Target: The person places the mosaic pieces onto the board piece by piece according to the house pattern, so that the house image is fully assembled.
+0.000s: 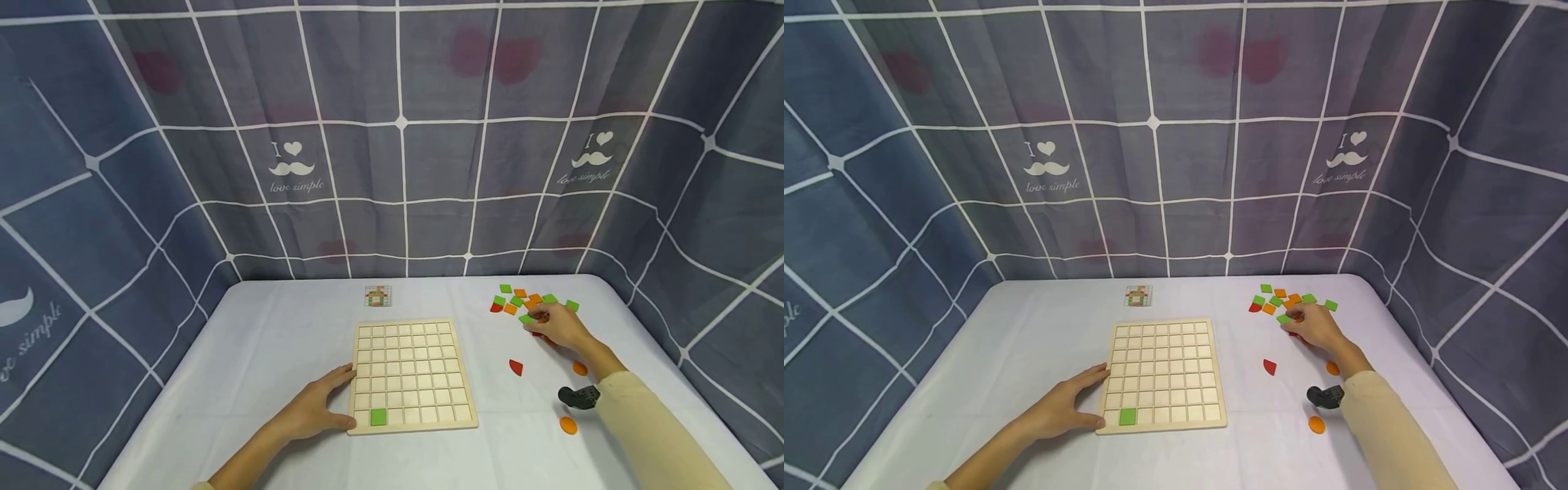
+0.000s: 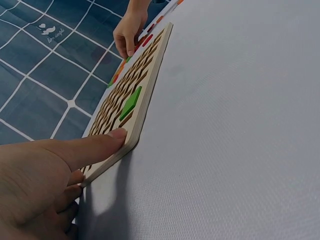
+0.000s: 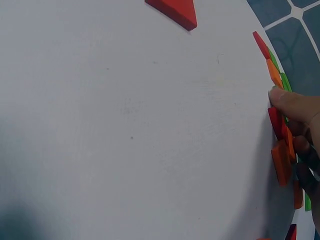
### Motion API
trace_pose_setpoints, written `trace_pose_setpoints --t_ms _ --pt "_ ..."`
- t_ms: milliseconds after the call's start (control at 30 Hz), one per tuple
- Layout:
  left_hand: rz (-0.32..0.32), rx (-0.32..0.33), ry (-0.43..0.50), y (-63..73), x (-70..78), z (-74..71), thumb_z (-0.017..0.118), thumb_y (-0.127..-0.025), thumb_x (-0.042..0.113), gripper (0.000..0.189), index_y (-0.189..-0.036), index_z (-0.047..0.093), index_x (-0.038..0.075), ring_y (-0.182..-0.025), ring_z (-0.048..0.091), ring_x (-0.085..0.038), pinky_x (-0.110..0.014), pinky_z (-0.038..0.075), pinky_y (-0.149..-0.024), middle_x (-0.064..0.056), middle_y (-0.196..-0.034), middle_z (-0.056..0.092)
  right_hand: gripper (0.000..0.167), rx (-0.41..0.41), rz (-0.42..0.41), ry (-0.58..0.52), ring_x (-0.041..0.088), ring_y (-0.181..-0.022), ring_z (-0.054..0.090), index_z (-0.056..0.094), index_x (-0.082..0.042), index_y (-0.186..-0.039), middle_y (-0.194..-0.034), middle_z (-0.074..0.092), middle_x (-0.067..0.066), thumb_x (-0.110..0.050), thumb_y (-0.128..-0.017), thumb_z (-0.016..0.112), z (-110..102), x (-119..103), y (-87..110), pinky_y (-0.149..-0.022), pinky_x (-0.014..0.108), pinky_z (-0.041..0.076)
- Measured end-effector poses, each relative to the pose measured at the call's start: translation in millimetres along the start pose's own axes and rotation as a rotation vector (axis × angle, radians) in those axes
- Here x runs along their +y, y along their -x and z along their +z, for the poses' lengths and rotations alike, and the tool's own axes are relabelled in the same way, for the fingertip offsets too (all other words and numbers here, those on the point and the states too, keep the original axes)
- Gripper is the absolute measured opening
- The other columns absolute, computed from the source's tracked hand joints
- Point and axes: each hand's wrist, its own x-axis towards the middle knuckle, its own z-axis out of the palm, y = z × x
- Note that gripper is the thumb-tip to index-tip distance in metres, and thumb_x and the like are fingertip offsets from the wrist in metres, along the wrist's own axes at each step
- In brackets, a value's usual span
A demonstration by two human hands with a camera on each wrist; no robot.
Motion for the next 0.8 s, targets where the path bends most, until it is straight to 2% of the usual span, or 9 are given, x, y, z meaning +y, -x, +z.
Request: trace_pose_setpoints --t_ms 167,367,500,667,733,800 --pt "0.002 -0.001 -0.005 -0.4 -0.1 -0.4 0.092 -0.077 0.034 0.094 -0.154 0.048 0.004 -0.15 0.026 -0.046 -0.068 0.023 -0.116 -0.015 -0.164 0.035 0.039 -0.026 0.016 0.002 0.04 -0.107 0.058 0.073 0.006 -0.122 -0.115 0.069 0.023 -0.018 -0.092 0.079 -0.3 -2.6 -0.5 -0.098 0.063 0.046" --pt "-0.004 0.005 -0.005 -1.1 -1.4 -0.8 0.092 -0.076 0.033 0.094 -0.154 0.049 0.006 -0.15 0.026 -0.046 -0.069 0.023 -0.116 -0.014 -0.164 0.036 0.034 -0.027 -0.005 0.015 0.036 -0.097 0.057 0.074 0.006 -0.119 -0.109 0.069 0.021 -0.014 -0.091 0.077 -1.9 -6.5 -3.3 -0.093 0.06 0.047" --pt "-0.001 0.002 -0.007 -1.1 -2.3 -0.9 0.092 -0.076 0.034 0.093 -0.154 0.049 0.006 -0.15 0.026 -0.046 -0.069 0.024 -0.116 -0.014 -0.164 0.036 0.033 -0.031 0.006 0.019 0.032 -0.092 0.055 0.075 0.005 -0.116 -0.102 0.068 0.015 -0.013 -0.089 0.077 -1.4 -7.7 -4.2 -0.086 0.05 0.048" --pt "-0.001 0.005 -0.005 -1.1 -2.1 -0.7 0.092 -0.076 0.035 0.094 -0.154 0.049 0.006 -0.15 0.026 -0.046 -0.069 0.024 -0.116 -0.013 -0.164 0.036 0.033 -0.046 0.002 -0.017 0.028 -0.085 0.053 0.075 0.003 -0.117 -0.091 0.062 0.009 -0.012 -0.088 0.077 -1.0 -15.7 -3.0 -0.065 0.034 0.048" --pt "-0.001 0.001 -0.002 -0.8 -1.7 -0.6 0.092 -0.076 0.035 0.094 -0.154 0.049 0.006 -0.15 0.026 -0.047 -0.07 0.023 -0.115 -0.014 -0.164 0.036 0.033 -0.04 -0.027 -0.028 0.027 -0.083 0.052 0.074 0.003 -0.118 -0.09 0.062 0.008 -0.011 -0.088 0.078 -1.0 -21.4 -1.9 -0.06 0.03 0.046" --pt "-0.002 0.0 -0.004 -0.4 -1.1 -0.9 0.092 -0.076 0.036 0.094 -0.154 0.049 0.006 -0.149 0.026 -0.047 -0.071 0.023 -0.115 -0.015 -0.163 0.036 0.032 -0.02 -0.074 -0.019 0.026 -0.082 0.053 0.076 0.002 -0.116 -0.09 0.064 0.007 -0.009 -0.086 0.079 -0.2 -27.3 -1.1 -0.06 0.03 0.047"
